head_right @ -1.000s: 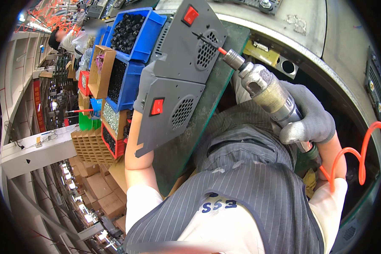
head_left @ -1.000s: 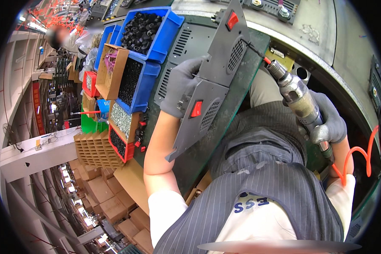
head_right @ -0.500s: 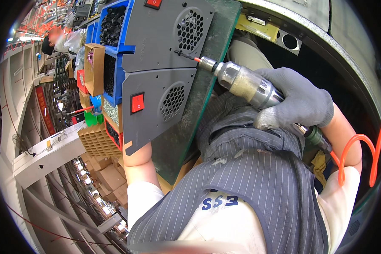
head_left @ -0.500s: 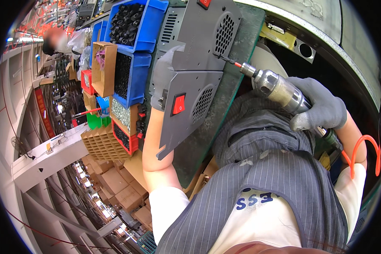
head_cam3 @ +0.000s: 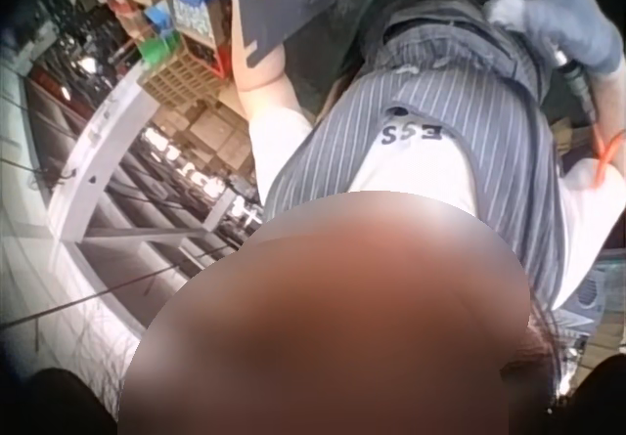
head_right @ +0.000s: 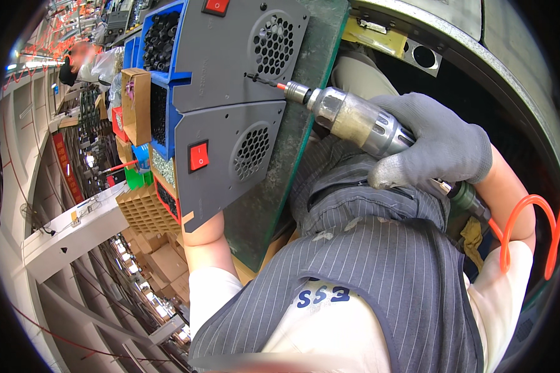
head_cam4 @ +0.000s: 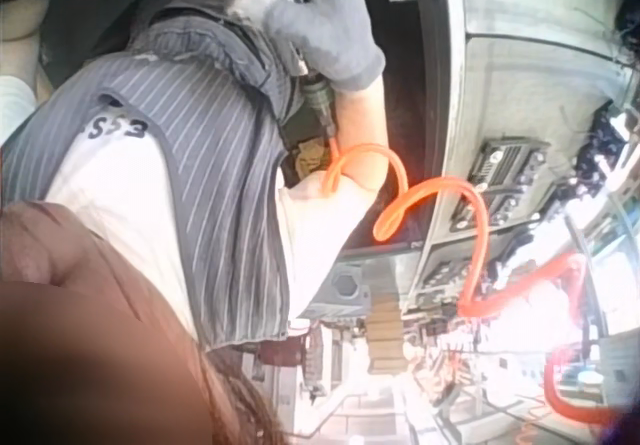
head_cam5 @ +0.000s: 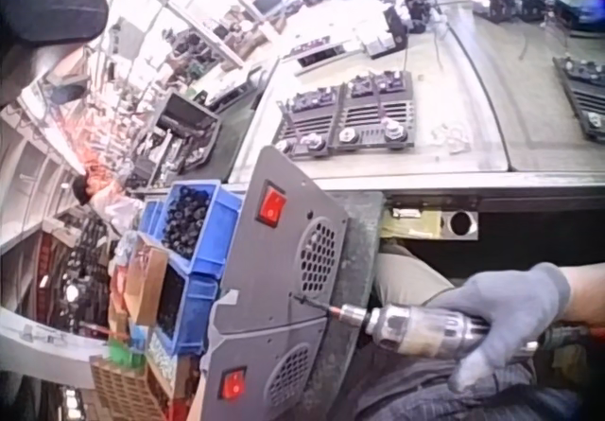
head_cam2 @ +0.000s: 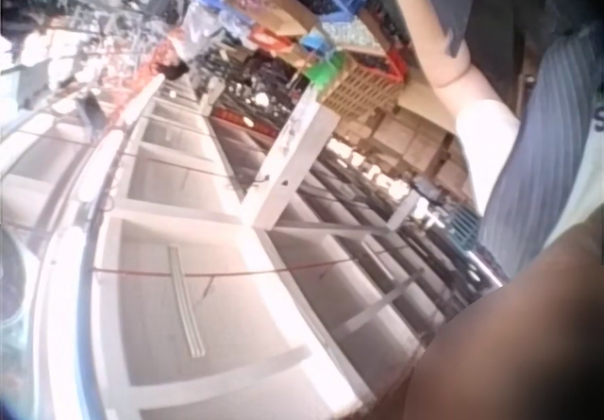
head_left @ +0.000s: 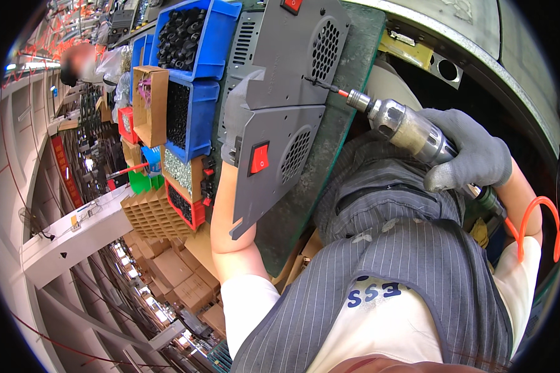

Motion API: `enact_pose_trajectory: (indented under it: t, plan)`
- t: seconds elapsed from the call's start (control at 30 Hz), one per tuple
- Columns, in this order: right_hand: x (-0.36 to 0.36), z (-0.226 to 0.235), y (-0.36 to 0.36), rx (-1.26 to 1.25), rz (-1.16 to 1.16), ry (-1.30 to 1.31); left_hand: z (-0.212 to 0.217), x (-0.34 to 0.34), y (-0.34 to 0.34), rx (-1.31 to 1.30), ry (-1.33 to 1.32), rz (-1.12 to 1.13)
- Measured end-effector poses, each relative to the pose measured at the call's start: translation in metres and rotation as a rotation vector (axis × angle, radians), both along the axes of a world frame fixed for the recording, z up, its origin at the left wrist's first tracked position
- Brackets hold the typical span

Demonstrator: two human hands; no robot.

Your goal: The recorder uses an air screwdriver to attach a cooling fan and small components to a metal electronics enclosure or power supply unit.

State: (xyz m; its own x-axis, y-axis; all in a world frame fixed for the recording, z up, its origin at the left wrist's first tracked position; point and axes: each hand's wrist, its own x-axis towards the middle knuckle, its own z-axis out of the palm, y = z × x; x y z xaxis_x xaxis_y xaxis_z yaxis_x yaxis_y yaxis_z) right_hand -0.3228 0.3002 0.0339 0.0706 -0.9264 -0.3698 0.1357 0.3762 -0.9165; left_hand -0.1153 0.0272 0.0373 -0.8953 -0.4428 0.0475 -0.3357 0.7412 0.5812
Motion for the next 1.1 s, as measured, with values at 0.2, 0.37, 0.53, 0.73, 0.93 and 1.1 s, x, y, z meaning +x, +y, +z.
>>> enact_pose_trajectory:
  t: [0.2, 0.37, 0.53, 0.73, 0.93, 1.1]
  plan:
    - [0.0, 0.004, -0.009, -0.022, 0.008, 0.034, -0.001, -0.003, -0.005, 0.006, -0.002, -0.018]
    - [-0.005, 0.02, -0.013, 0.015, 0.068, 0.169, 0.001, -0.007, -0.007, 0.072, 0.003, -0.025]
    - [-0.001, 0.028, -0.015, -0.048, 0.028, 0.169, 0.006, -0.011, 0.003, 0.355, 0.104, 0.069]
    - [0.007, 0.022, 0.003, -0.177, -0.078, 0.166, 0.012, -0.005, 0.007, 1.267, 0.532, 0.486]
    - [0.008, 0.025, 0.012, -0.233, -0.132, 0.084, 0.017, -0.005, 0.003, 1.286, 0.494, 0.666]
    - [0.014, 0.042, -0.004, -0.242, -0.151, -0.009, 0.034, -0.012, 0.002, 1.215, 0.597, 0.434]
